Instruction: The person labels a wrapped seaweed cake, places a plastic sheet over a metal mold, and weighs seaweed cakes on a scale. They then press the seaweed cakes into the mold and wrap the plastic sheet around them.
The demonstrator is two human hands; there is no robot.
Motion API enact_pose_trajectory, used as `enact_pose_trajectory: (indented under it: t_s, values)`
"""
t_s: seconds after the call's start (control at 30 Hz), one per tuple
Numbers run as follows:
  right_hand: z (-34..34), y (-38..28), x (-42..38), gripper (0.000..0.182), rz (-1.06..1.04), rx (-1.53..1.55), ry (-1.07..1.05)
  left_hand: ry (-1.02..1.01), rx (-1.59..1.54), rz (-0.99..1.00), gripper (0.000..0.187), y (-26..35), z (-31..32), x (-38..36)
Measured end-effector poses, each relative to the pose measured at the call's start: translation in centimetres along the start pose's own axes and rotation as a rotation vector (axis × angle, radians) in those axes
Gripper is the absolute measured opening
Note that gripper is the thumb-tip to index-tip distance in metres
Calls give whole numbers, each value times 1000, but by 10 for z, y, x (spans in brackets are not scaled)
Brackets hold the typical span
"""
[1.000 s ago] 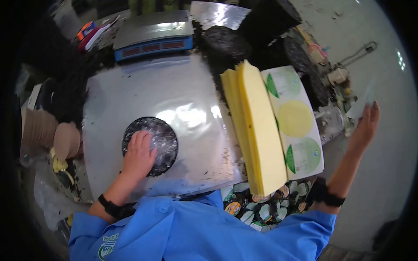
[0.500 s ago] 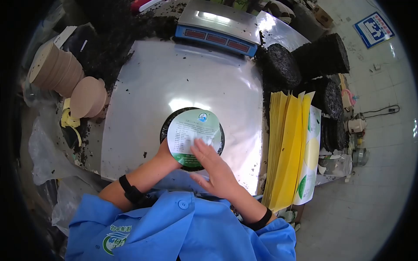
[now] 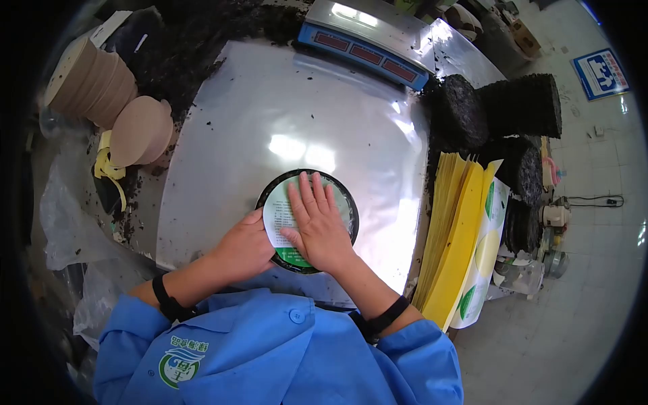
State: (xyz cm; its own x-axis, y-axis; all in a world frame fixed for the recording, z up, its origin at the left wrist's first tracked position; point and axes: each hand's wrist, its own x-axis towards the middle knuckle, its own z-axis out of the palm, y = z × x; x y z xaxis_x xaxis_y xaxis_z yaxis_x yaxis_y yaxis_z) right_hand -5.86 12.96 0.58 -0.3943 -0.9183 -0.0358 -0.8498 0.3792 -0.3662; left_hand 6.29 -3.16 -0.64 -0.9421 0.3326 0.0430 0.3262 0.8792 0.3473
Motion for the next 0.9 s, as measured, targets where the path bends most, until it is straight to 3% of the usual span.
enact_pose_trajectory:
  t_s: [0.07, 0.13, 0.17, 0.23, 0.27, 0.37, 0.4, 0.47, 0.53, 0.57, 0.6, 0.63, 0.67, 0.7, 0.73, 0.77, 0.83, 0.9]
  values:
    - [3, -7, 3, 72, -18, -104, -36, -107, 77, 12, 62, -2, -4, -5]
    - [2, -7, 2, 72, -23, -107, -40, 191, -26, -105, 77, -10, -12, -16]
    - [4, -8, 2, 71, -18, -104, -43, 182, -24, -100, 77, -14, -12, -19]
    - [7, -11, 4, 71, -10, -131, -38, 128, -476, -504, 102, -17, 1, -27]
    - [9, -13, 6, 70, -17, -170, -31, 245, -568, -449, 124, -16, 27, -20]
    - [18, -27, 12, 71, 23, -313, -25, 169, -670, -524, 124, -16, 22, -14]
    - [14, -31, 15, 72, 30, -304, -77, 247, -593, -484, 121, -15, 29, -15]
    - [12, -32, 9, 75, -60, -79, -44, 277, -500, -455, 116, -13, 27, -16]
    - [-2, -38, -7, 83, -203, 328, -27, 178, -531, -350, 113, -32, 18, -22]
    - [-24, -41, -17, 87, -122, 22, -11, 110, -595, -504, 111, -37, -4, -24]
    - [-33, -33, -20, 84, -25, -185, 4, 205, -718, -622, 110, -54, 4, -23]
    - [-19, -14, -24, 75, -7, -213, -119, 215, -709, -735, 100, -51, 13, -9]
    - [-7, -5, -31, 72, -59, -201, -53, 290, -893, -417, 92, -27, 40, 11]
    - [4, 6, -35, 72, -68, -339, -64, 258, -775, -380, 79, 12, -2, 20]
    - [25, 38, -39, 72, -181, -500, -9, 281, -741, -389, 79, 24, -33, 21]
    - [41, 59, -43, 73, -265, -660, 33, 115, -793, -193, 72, 34, -63, 24]
    - [-40, 29, -50, 75, -56, 143, -304, -219, -887, 211, 58, 44, -97, 30]
    - [-100, 30, -80, 77, -3, 17, -329, -277, -945, 180, 57, 29, -42, 33]
